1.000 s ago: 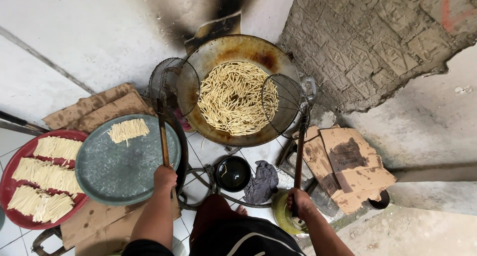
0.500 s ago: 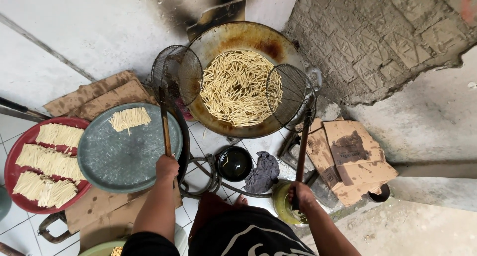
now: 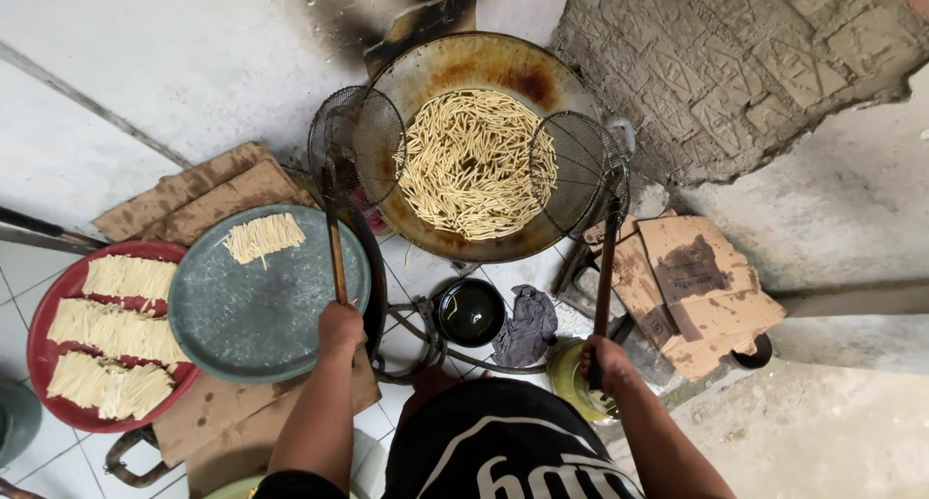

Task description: Deep-frying a large batch of noodles in a wok, using two skimmers to stir and flip them for even cooking.

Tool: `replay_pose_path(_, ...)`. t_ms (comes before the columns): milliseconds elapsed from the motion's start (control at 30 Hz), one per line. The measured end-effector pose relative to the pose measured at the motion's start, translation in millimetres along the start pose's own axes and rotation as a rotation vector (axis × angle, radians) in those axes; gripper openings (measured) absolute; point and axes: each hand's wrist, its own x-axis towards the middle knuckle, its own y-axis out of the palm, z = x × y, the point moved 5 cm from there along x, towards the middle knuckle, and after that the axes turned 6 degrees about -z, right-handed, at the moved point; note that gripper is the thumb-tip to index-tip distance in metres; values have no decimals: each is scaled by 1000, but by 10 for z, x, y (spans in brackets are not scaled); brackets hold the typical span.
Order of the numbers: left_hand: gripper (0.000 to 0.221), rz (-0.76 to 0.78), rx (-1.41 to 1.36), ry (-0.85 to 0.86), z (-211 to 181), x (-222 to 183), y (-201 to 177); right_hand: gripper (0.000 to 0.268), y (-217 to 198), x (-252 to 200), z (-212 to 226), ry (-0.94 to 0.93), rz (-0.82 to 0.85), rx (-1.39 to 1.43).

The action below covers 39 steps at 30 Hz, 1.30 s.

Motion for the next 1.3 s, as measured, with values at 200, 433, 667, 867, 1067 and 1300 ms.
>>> replay_pose_path(200, 36, 66, 21, -141, -71, 28, -33, 21, 135, -25, -13, 38, 49, 6)
replay_pose_path(433, 33, 116, 93, -79, -115, 49, -102, 15, 322, 32, -98, 45, 34, 194)
replay_pose_path(667, 40, 66, 71, -65, 94, 159, -43, 22, 599, -202, 162, -17, 128, 342)
replay_pose_path(867, 41, -1, 120, -66, 409, 316, 136, 5, 722, 79, 807, -233, -104, 101)
replay_pose_path(1067, 40, -3, 197, -140, 616, 431, 184, 57, 1272, 432, 2172, -420, -195, -255)
replay_pose_path(1300, 48, -14, 318, -266, 979, 423, 132, 51, 2039, 1372, 3000, -405, -184, -365)
